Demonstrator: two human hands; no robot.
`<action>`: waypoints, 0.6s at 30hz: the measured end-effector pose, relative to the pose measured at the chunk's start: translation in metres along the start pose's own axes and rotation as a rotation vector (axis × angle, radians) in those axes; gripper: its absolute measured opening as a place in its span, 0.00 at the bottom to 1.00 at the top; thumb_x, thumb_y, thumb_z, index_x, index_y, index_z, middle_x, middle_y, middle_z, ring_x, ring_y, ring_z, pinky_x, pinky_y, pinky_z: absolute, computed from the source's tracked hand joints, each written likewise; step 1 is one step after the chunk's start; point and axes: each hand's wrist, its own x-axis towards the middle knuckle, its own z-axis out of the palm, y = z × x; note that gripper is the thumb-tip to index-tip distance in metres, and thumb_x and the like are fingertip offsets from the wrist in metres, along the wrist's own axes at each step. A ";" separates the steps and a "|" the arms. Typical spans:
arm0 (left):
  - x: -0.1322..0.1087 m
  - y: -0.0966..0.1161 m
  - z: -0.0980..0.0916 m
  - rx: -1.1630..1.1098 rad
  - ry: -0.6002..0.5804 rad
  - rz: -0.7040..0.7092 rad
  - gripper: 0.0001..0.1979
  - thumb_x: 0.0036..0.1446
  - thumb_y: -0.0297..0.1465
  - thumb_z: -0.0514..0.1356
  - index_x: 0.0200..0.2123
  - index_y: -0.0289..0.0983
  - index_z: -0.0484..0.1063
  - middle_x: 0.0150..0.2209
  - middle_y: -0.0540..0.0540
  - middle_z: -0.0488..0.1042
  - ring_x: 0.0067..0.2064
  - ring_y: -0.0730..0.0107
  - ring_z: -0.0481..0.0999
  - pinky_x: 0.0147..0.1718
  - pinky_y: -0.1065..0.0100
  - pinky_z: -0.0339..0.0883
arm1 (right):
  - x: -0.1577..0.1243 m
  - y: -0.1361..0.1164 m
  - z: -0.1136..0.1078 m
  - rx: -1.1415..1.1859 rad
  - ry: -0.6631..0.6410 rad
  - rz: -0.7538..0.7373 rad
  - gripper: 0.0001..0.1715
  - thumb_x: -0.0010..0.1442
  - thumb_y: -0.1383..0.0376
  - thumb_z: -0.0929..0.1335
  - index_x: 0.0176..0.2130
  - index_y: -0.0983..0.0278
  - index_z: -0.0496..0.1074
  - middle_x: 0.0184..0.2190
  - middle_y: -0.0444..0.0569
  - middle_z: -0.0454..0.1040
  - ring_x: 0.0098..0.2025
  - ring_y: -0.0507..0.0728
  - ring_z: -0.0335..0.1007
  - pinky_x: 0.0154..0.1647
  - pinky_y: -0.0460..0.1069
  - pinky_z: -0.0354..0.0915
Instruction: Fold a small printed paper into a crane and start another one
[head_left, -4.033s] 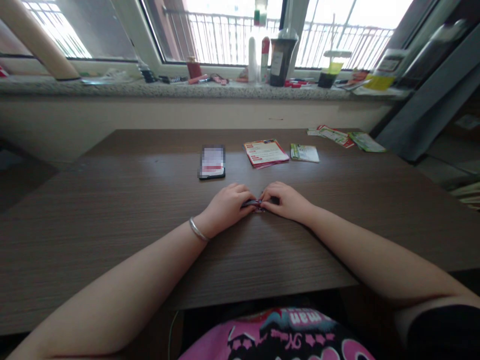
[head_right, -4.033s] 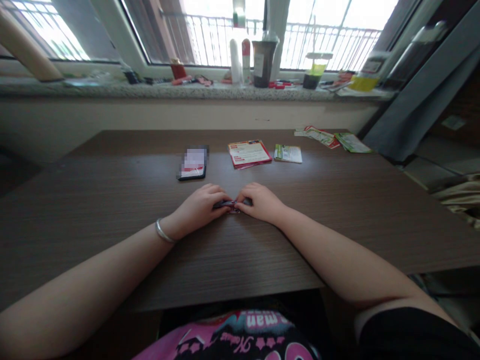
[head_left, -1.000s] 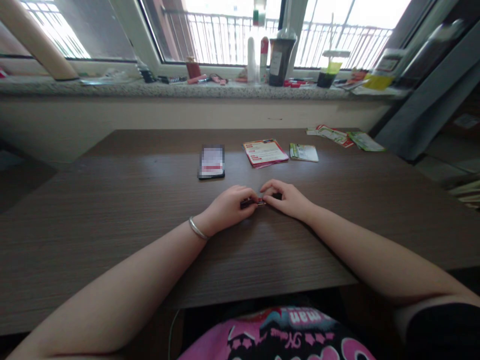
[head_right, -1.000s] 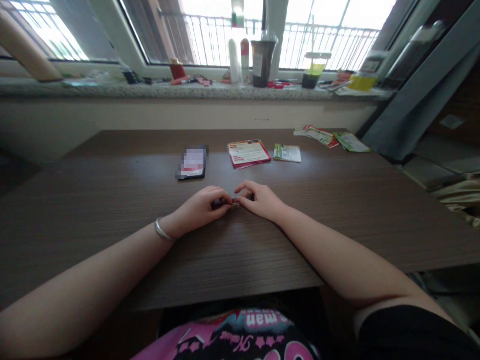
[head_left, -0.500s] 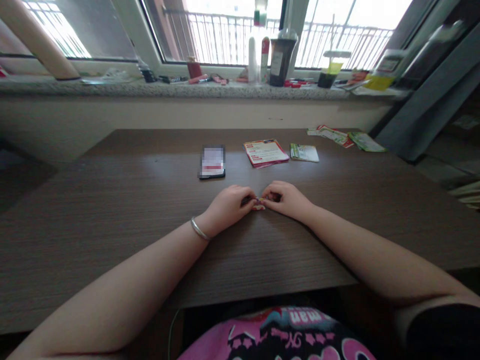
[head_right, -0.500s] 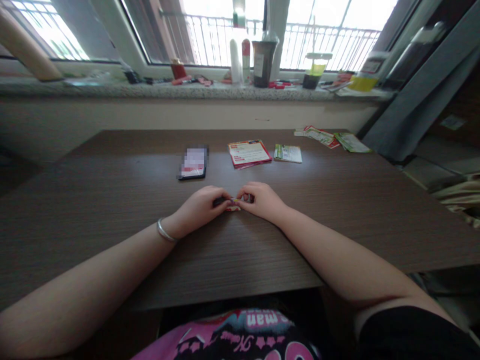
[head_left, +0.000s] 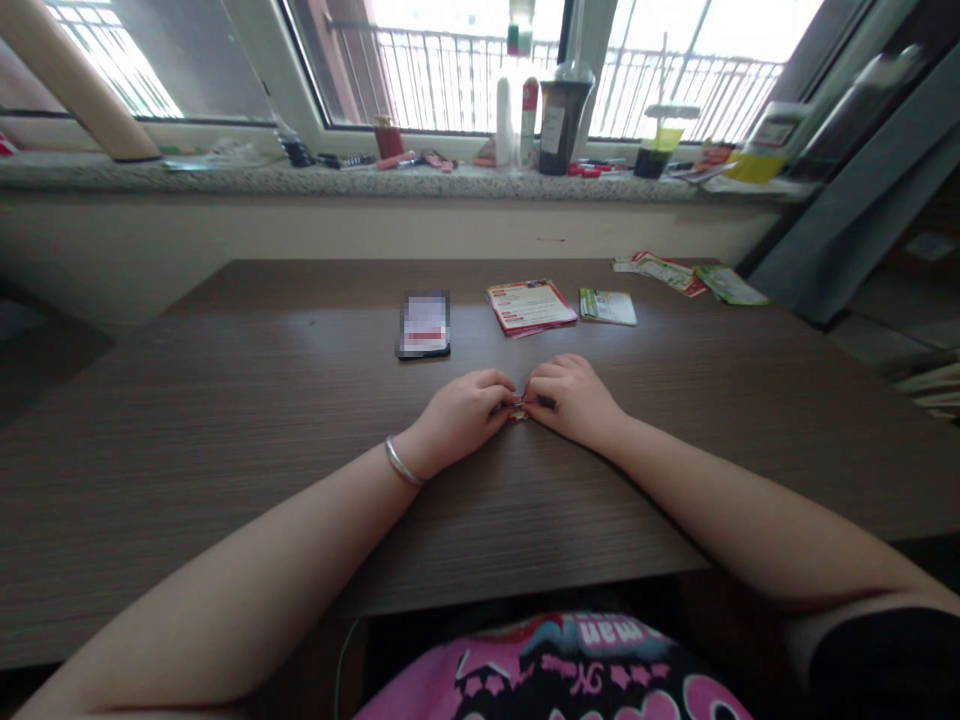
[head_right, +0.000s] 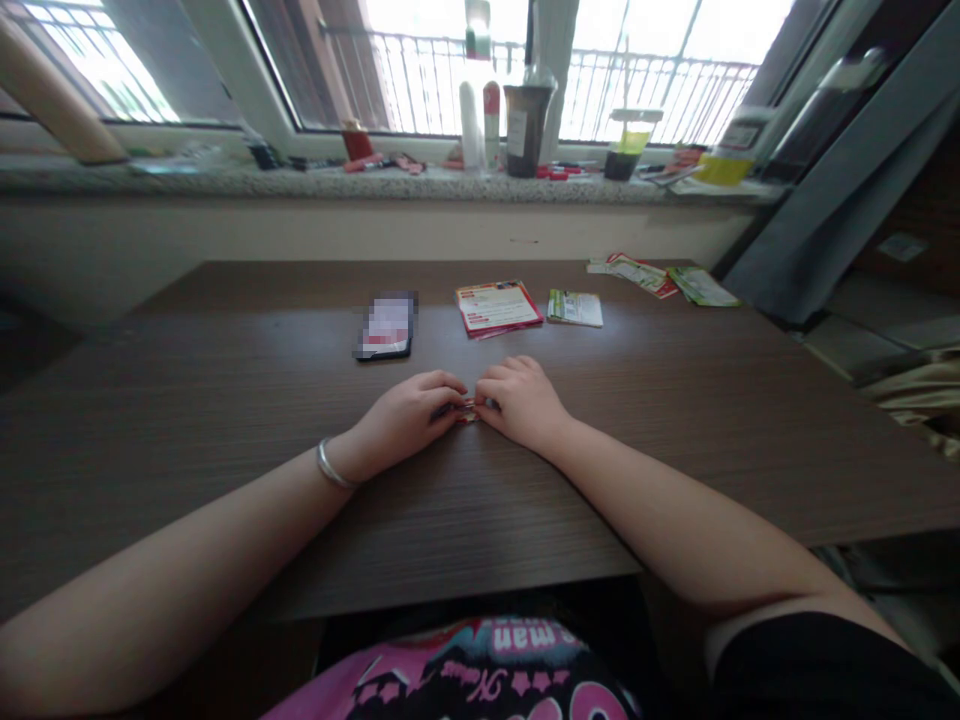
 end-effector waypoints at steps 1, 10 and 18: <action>0.000 0.000 0.000 0.013 -0.011 0.009 0.07 0.60 0.30 0.56 0.36 0.35 0.74 0.42 0.43 0.74 0.43 0.66 0.73 0.45 0.64 0.68 | 0.000 0.000 -0.001 -0.007 -0.004 -0.012 0.07 0.58 0.60 0.68 0.31 0.61 0.73 0.33 0.48 0.75 0.40 0.58 0.65 0.44 0.52 0.54; 0.001 0.003 -0.009 0.119 -0.105 0.049 0.10 0.62 0.33 0.55 0.40 0.36 0.75 0.38 0.44 0.76 0.41 0.66 0.74 0.44 0.64 0.68 | -0.003 0.003 -0.009 -0.027 -0.026 -0.123 0.08 0.60 0.63 0.66 0.32 0.60 0.75 0.35 0.49 0.78 0.42 0.57 0.68 0.55 0.55 0.52; 0.000 0.018 -0.016 0.281 -0.171 0.080 0.14 0.63 0.36 0.52 0.41 0.36 0.75 0.39 0.43 0.75 0.41 0.63 0.74 0.42 0.62 0.69 | -0.004 -0.001 -0.022 -0.063 -0.179 -0.140 0.10 0.61 0.62 0.65 0.34 0.62 0.75 0.36 0.48 0.78 0.40 0.57 0.71 0.43 0.51 0.58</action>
